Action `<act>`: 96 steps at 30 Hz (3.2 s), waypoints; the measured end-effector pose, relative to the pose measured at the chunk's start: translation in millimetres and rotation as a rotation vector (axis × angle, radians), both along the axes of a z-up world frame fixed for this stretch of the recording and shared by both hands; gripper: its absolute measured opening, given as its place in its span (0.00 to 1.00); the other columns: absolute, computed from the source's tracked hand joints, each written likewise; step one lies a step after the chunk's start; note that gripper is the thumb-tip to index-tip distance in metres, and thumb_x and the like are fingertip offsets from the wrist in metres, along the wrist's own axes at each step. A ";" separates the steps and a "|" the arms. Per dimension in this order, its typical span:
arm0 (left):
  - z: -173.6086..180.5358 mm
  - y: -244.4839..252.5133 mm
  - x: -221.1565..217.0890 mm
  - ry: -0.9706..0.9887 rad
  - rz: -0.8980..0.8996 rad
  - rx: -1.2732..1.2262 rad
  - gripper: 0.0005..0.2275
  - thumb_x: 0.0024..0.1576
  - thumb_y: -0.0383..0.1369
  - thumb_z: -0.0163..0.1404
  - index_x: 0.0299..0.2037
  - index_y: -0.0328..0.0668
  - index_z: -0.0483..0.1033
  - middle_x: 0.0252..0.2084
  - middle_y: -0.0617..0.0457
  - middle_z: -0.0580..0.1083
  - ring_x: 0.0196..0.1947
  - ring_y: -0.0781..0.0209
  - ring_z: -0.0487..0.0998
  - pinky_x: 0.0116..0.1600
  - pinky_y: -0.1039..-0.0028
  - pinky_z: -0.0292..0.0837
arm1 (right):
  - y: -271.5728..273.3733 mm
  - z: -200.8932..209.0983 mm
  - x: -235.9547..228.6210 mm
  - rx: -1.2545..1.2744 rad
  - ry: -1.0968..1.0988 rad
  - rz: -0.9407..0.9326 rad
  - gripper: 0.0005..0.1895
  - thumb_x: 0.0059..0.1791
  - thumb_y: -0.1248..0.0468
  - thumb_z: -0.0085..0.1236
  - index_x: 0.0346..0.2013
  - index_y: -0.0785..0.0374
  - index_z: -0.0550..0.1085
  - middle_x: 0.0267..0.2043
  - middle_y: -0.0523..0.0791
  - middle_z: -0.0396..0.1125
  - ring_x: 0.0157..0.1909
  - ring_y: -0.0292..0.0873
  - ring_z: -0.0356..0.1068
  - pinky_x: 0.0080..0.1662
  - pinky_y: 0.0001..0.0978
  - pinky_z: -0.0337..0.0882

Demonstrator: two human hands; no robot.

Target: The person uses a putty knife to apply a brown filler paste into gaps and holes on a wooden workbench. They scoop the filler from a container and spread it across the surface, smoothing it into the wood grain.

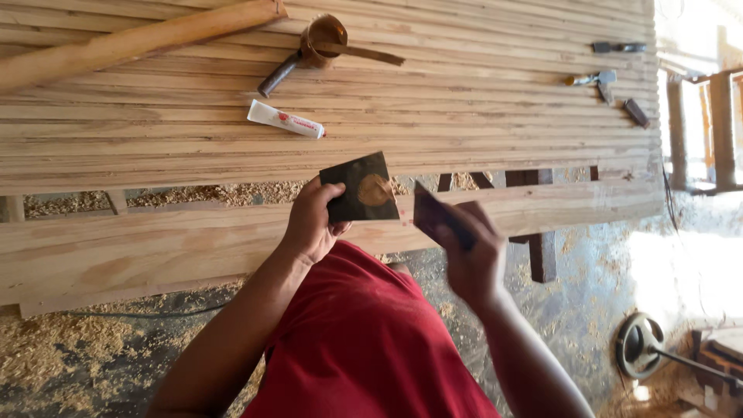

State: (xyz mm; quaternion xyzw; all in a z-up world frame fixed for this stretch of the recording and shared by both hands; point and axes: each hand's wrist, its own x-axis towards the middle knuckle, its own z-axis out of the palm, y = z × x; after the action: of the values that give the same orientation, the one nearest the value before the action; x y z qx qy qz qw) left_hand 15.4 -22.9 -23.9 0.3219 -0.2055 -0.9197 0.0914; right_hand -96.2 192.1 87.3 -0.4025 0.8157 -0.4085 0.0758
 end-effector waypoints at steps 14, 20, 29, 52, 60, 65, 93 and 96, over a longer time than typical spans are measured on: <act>-55.3 -43.9 -15.9 -0.037 -0.108 -0.227 0.10 0.59 0.31 0.45 0.49 0.40 0.69 0.33 0.52 0.72 0.20 0.64 0.70 0.19 0.75 0.62 | 33.0 -110.9 -41.2 0.245 -0.346 -0.396 0.11 0.50 0.70 0.57 0.46 0.70 0.76 0.41 0.48 0.74 0.40 0.42 0.76 0.44 0.32 0.75; -79.7 -19.2 -79.6 -0.265 -0.403 -0.302 0.20 0.54 0.35 0.47 0.58 0.48 0.68 0.42 0.56 0.72 0.36 0.70 0.72 0.25 0.77 0.70 | 27.5 -103.9 -118.9 0.303 -0.302 0.007 0.17 0.50 0.72 0.55 0.54 0.67 0.77 0.45 0.47 0.73 0.44 0.43 0.75 0.45 0.33 0.75; -160.3 9.9 -200.9 -0.215 -0.631 -0.234 0.22 0.53 0.34 0.48 0.60 0.44 0.70 0.38 0.57 0.73 0.27 0.72 0.70 0.19 0.80 0.61 | 8.0 -143.7 -259.2 0.263 0.038 0.748 0.22 0.42 0.75 0.62 0.51 0.60 0.79 0.50 0.45 0.74 0.52 0.46 0.75 0.50 0.37 0.79; -313.3 -20.5 -236.3 -0.005 -0.241 -0.477 0.18 0.56 0.24 0.46 0.57 0.27 0.68 0.42 0.50 0.75 0.29 0.69 0.75 0.27 0.78 0.74 | -13.8 -310.8 -353.7 0.579 0.048 0.685 0.14 0.51 0.72 0.54 0.49 0.59 0.79 0.49 0.45 0.77 0.46 0.44 0.77 0.39 0.37 0.80; -339.4 -27.8 -224.3 0.087 -0.058 -0.295 0.20 0.59 0.24 0.46 0.63 0.27 0.67 0.44 0.48 0.76 0.25 0.67 0.73 0.23 0.78 0.68 | -39.0 -327.5 -341.9 0.638 0.061 0.708 0.19 0.47 0.74 0.55 0.51 0.59 0.79 0.50 0.45 0.76 0.48 0.50 0.77 0.46 0.42 0.78; -343.6 -26.1 -217.1 0.114 -0.079 -0.294 0.21 0.60 0.24 0.47 0.64 0.28 0.66 0.44 0.49 0.75 0.28 0.69 0.74 0.24 0.78 0.69 | -30.7 -339.3 -334.3 0.723 0.094 0.678 0.19 0.46 0.74 0.55 0.50 0.59 0.79 0.50 0.44 0.77 0.45 0.47 0.78 0.40 0.40 0.78; -339.0 -20.7 -212.0 0.140 -0.014 -0.293 0.19 0.60 0.23 0.45 0.63 0.28 0.67 0.43 0.50 0.75 0.25 0.71 0.71 0.23 0.80 0.65 | -30.1 -346.2 -321.1 0.777 0.234 0.682 0.20 0.49 0.74 0.53 0.53 0.54 0.79 0.50 0.42 0.77 0.42 0.41 0.79 0.31 0.35 0.78; -339.3 -21.2 -212.3 0.131 -0.022 -0.299 0.18 0.60 0.23 0.45 0.62 0.27 0.67 0.43 0.49 0.76 0.25 0.71 0.71 0.23 0.80 0.65 | -26.9 -346.9 -315.5 0.711 0.238 0.718 0.21 0.50 0.75 0.51 0.53 0.53 0.79 0.51 0.42 0.77 0.46 0.40 0.79 0.34 0.33 0.80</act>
State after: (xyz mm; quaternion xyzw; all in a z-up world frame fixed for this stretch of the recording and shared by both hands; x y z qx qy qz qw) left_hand -196.8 -44.1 -363.2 0.2416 -0.3370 -0.8989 0.1413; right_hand -411.8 165.1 -259.6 -0.6501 0.7175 -0.0056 0.2499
